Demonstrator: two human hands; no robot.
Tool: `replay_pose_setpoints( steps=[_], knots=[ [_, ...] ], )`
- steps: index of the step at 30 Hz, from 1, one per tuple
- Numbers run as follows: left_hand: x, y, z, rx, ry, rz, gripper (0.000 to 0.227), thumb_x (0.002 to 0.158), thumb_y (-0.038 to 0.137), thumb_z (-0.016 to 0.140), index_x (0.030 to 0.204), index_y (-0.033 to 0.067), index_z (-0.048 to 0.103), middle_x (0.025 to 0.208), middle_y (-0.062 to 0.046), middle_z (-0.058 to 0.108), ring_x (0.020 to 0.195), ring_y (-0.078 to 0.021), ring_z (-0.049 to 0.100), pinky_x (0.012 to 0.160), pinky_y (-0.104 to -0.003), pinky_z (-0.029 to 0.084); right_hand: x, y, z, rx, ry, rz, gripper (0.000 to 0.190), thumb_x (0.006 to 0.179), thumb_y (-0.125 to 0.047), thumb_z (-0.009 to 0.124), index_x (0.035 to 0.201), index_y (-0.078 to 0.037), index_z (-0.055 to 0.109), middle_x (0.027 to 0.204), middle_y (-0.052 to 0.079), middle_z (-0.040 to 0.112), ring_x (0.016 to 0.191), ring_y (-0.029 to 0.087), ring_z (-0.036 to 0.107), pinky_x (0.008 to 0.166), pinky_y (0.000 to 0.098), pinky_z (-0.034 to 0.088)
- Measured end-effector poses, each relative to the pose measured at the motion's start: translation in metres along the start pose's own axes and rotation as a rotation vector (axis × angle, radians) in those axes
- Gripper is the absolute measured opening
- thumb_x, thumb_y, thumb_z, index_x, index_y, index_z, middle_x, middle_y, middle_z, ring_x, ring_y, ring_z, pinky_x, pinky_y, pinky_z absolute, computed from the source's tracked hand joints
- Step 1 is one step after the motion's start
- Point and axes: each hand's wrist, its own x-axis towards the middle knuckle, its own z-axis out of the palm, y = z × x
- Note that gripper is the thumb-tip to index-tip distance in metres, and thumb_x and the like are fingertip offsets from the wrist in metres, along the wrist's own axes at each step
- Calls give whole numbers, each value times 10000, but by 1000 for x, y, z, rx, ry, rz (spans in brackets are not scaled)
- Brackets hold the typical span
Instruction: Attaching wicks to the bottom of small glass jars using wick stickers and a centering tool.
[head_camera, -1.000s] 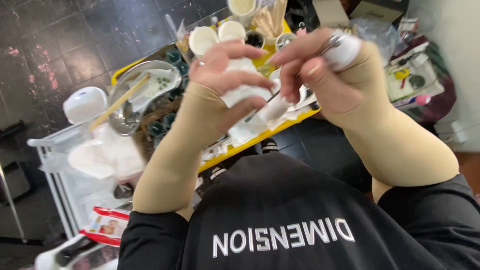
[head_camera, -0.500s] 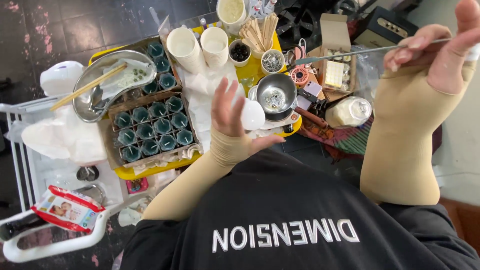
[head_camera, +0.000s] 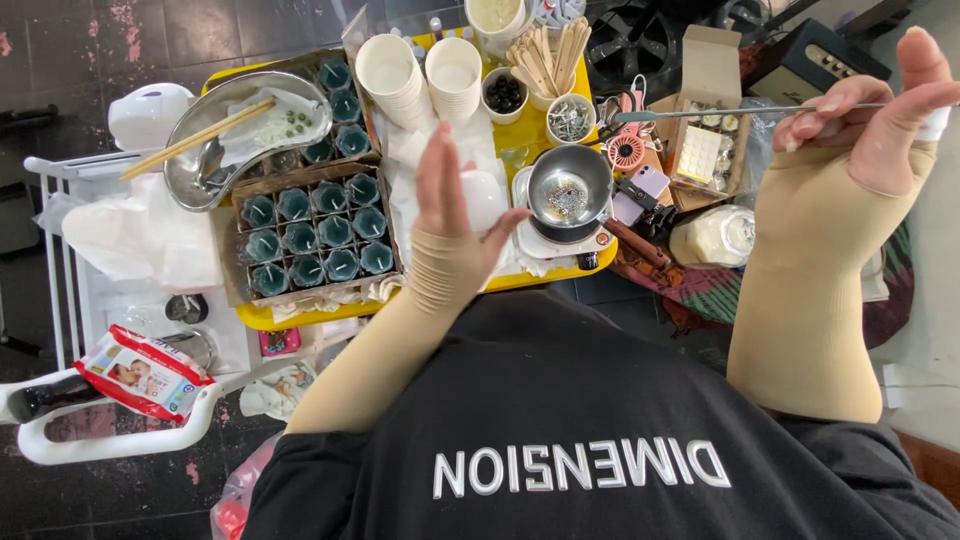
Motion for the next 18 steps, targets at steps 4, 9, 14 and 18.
replay_pose_setpoints(
  steps=[4, 9, 14, 18],
  knots=[
    [10, -12, -24, 33, 17, 9, 1201, 954, 349, 883, 1693, 209, -54, 1677, -255, 228, 1494, -427, 380, 1081, -397, 548, -6, 3, -12, 32, 77, -5, 528, 1115, -460, 513, 1467, -66, 510, 858, 73, 471, 692, 154, 439, 650, 274, 336],
    [14, -32, -47, 28, -49, 46, 1183, 1021, 319, 875, 1716, 256, -80, 1660, -199, 161, 1530, -358, 410, 1131, -396, 531, -10, 1, -15, 29, 94, 7, 550, 1091, -475, 511, 1467, -73, 507, 856, 68, 485, 691, 169, 455, 646, 277, 342],
    [3, -52, -43, 91, -64, 56, 1128, 1041, 323, 847, 1721, 224, -48, 1678, -206, 147, 1532, -398, 395, 1170, -426, 490, -15, 9, -15, 43, 170, 24, 568, 1103, -460, 499, 1488, -42, 499, 857, 85, 485, 703, 181, 461, 661, 288, 351],
    [-4, -57, -47, 312, -92, 65, 1114, 992, 451, 815, 1684, 150, -4, 1661, -233, 195, 1487, -395, 495, 1274, -687, 224, -16, 20, -19, 12, 121, -5, 539, 1132, -455, 510, 1471, -37, 508, 865, 96, 490, 701, 186, 465, 661, 300, 353]
  ],
)
